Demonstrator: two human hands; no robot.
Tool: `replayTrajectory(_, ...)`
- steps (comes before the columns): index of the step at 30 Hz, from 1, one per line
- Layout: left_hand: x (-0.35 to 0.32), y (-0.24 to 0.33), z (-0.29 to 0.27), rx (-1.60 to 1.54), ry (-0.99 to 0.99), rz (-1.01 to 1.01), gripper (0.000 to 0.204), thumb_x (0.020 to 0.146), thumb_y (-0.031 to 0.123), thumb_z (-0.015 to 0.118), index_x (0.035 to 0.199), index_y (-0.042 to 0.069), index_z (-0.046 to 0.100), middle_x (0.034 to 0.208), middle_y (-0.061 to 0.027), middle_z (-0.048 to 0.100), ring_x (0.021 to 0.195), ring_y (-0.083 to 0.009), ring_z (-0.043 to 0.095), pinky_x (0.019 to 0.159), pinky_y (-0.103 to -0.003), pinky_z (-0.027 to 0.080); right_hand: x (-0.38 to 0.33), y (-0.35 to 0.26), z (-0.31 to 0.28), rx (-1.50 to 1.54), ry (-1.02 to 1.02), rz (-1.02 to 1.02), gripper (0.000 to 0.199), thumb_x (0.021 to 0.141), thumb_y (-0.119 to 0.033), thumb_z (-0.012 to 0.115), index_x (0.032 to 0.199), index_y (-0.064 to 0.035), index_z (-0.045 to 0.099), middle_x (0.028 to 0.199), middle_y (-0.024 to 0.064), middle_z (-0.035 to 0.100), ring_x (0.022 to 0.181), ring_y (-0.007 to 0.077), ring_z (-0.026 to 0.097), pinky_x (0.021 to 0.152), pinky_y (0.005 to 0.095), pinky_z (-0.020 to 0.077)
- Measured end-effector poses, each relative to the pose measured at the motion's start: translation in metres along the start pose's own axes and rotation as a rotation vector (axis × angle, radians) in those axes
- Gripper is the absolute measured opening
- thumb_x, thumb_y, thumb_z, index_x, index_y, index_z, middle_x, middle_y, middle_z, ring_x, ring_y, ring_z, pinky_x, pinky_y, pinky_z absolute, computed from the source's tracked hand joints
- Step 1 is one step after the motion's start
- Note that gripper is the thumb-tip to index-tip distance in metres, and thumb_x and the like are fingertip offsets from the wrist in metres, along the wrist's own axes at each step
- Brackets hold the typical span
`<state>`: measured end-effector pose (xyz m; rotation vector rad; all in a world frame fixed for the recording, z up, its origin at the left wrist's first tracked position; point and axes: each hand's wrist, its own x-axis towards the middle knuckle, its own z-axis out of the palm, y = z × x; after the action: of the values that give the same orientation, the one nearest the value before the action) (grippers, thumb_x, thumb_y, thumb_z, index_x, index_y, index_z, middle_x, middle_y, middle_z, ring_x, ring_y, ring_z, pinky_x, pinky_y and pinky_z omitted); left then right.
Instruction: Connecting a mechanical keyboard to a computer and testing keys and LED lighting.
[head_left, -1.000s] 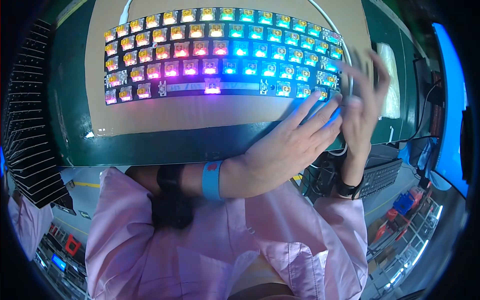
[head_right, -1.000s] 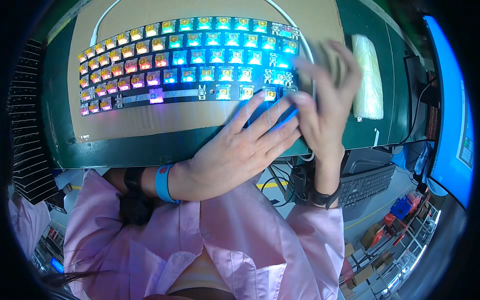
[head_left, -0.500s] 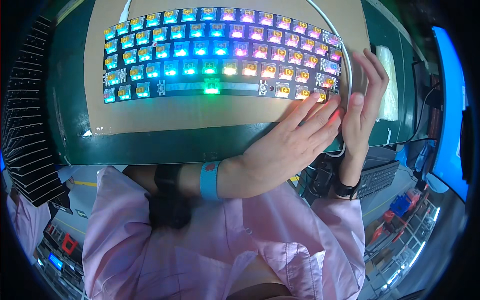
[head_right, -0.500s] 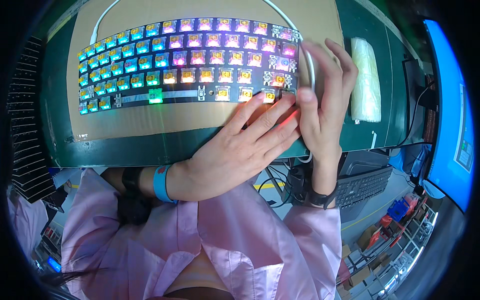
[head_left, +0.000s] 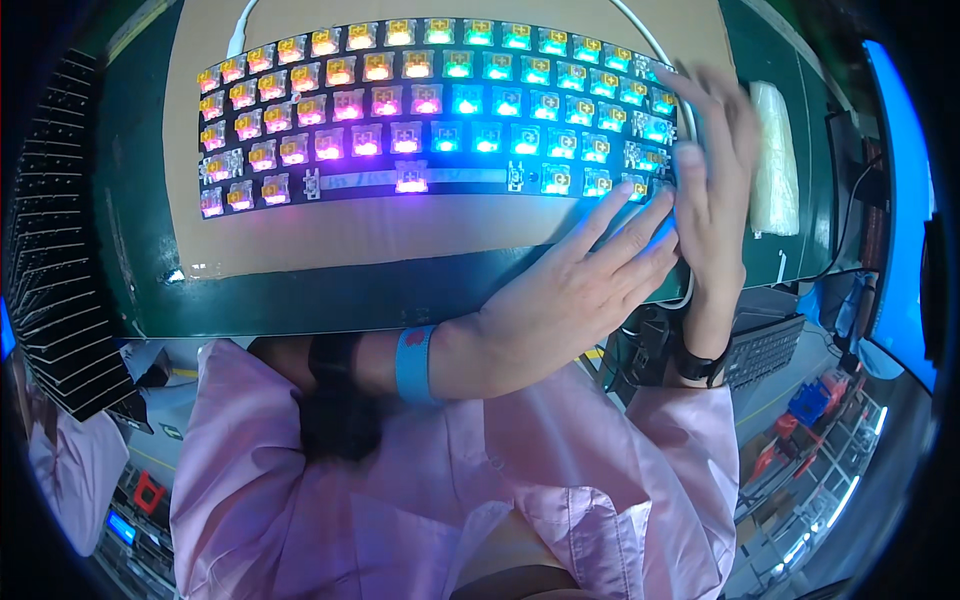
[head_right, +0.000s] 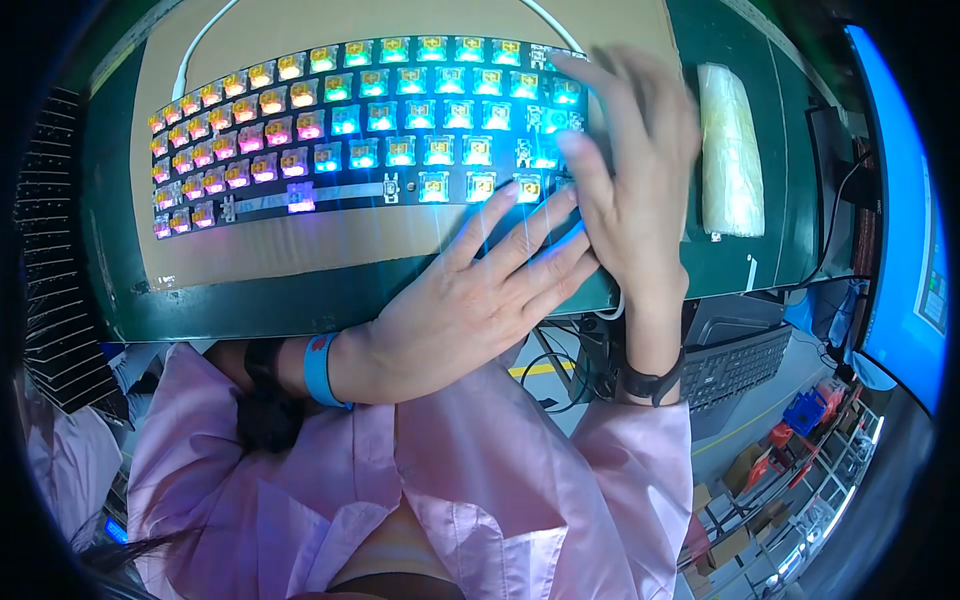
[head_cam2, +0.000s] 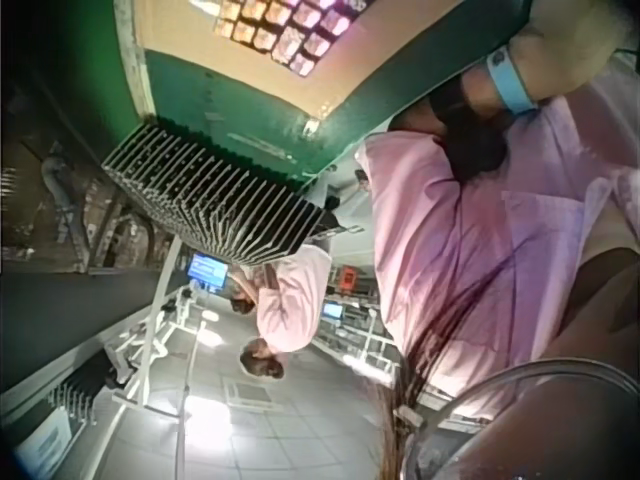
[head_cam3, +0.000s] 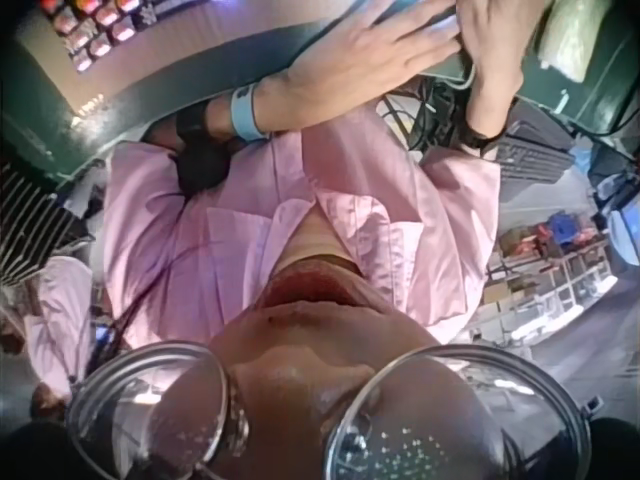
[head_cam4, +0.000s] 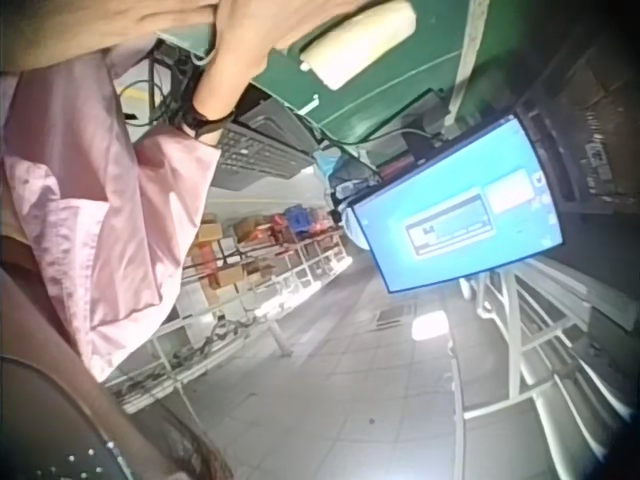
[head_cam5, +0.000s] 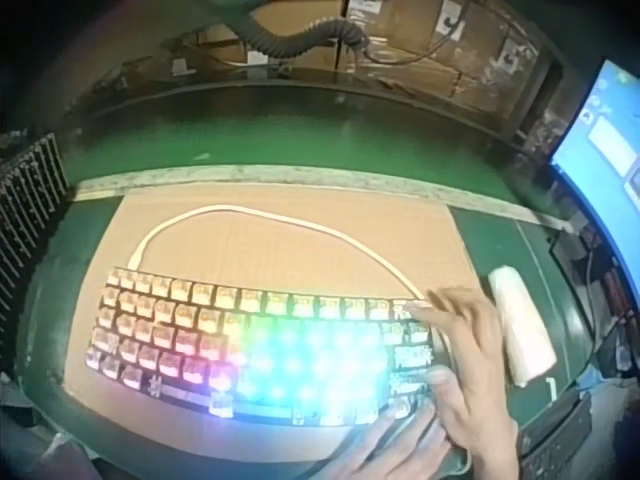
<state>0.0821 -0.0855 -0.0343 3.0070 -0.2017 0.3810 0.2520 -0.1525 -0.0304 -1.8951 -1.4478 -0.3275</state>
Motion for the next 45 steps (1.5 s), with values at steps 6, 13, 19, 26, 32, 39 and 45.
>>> replayTrajectory(6,-0.001,0.000,-0.002,0.004,-0.024,0.005,0.048,0.079,0.026,0.046,0.124,0.012,0.051,0.132,-0.0043,0.042,0.132,-0.0254,0.031,0.109,-0.049,0.019,0.000,-0.003,-0.001,-0.037,-0.258,0.088,0.040,0.091,-0.035,0.045,0.116,-0.0067,0.056,0.123,0.0204,0.045,0.115,0.0361,0.042,0.097,0.0427,0.0314)
replayTrajectory(13,-0.001,0.001,0.000,0.049,0.012,-0.014,0.049,0.079,0.027,0.046,0.125,0.012,0.050,0.133,-0.0039,0.042,0.133,-0.0255,0.030,0.109,-0.048,0.020,-0.003,-0.005,0.000,-0.010,0.090,0.051,0.037,0.093,-0.030,0.042,0.110,-0.0032,0.061,0.116,0.0187,0.050,0.110,0.0305,0.047,0.094,0.0386,0.0357)
replayTrajectory(19,-0.001,0.001,0.001,0.083,0.016,-0.016,0.047,0.080,0.027,0.047,0.125,0.013,0.050,0.134,-0.0035,0.041,0.134,-0.0249,0.028,0.108,-0.049,0.020,-0.008,-0.005,-0.007,0.050,-0.063,0.106,0.035,0.094,-0.023,0.039,0.100,-0.0006,0.065,0.110,0.0170,0.054,0.105,0.0262,0.050,0.089,0.0351,0.0392)
replayTrajectory(26,0.001,0.000,0.001,-0.075,0.065,-0.025,0.042,0.080,0.024,0.049,0.120,0.013,0.054,0.134,-0.0039,0.041,0.133,-0.0245,0.029,0.107,-0.049,0.022,-0.006,-0.004,-0.009,0.157,-0.024,0.074,0.027,0.092,-0.017,0.043,0.096,-0.0003,0.065,0.102,0.0157,0.058,0.097,0.0254,0.054,0.084,0.0332,0.0414)
replayTrajectory(32,0.002,0.001,0.001,-0.119,0.074,-0.042,0.041,0.079,0.023,0.050,0.118,0.013,0.056,0.132,-0.0039,0.044,0.131,-0.0251,0.033,0.107,-0.048,0.023,-0.007,-0.006,-0.008,0.223,0.060,0.158,0.025,0.091,-0.015,0.046,0.094,0.0001,0.065,0.103,0.0160,0.058,0.097,0.0245,0.054,0.084,0.0323,0.0415)
replayTrajectory(39,0.002,0.002,0.003,-0.066,0.081,-0.045,0.039,0.079,0.023,0.050,0.116,0.013,0.057,0.131,-0.0043,0.045,0.130,-0.0244,0.035,0.106,-0.048,0.025,-0.006,-0.006,-0.008,0.237,0.021,0.145,0.025,0.091,-0.015,0.047,0.092,0.0000,0.066,0.102,0.0160,0.058,0.096,0.0230,0.055,0.082,0.0313,0.0423)
replayTrajectory(45,-0.004,0.003,-0.002,-0.365,0.316,0.003,0.032,0.078,0.022,0.053,0.107,0.012,0.061,0.127,-0.0051,0.049,0.126,-0.0204,0.039,0.103,-0.051,0.029,-0.006,-0.006,-0.008,0.238,0.026,0.151,0.025,0.091,-0.014,0.047,0.092,0.0000,0.066,0.099,0.0154,0.059,0.094,0.0224,0.055,0.080,0.0299,0.0428)
